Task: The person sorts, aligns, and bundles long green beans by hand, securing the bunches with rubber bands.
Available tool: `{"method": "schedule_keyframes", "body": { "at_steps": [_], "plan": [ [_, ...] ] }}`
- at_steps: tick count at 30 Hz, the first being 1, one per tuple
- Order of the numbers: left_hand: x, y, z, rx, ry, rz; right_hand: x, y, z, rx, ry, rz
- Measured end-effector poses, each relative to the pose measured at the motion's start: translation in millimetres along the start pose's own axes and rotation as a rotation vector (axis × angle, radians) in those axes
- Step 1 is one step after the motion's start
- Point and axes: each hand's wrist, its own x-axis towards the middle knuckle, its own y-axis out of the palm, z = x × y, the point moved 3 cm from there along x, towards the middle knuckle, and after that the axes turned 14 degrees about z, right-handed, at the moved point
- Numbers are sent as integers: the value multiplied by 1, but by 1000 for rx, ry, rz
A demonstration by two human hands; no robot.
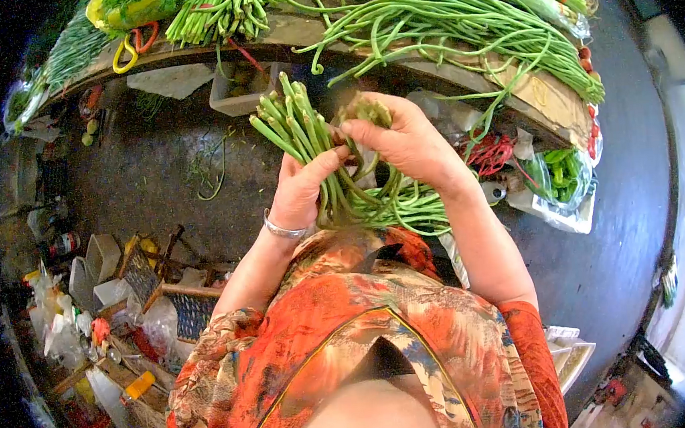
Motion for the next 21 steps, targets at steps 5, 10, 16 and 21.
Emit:
{"method": "schedule_keyframes", "body": {
  "at_steps": [5, 10, 16, 21],
  "plan": [
    [-1, 8, -12, -27, 2, 44, 3, 0, -7, -169, -58, 113],
    [2, 11, -14, 48, 32, 43, 0, 6, 0, -107, -16, 42],
    [2, 14, -15, 94, 60, 59, -2, 6, -1, -66, 36, 18],
    [3, 16, -15, 77, 73, 29, -2, 8, -5, -52, -17, 21]
  ]
}}
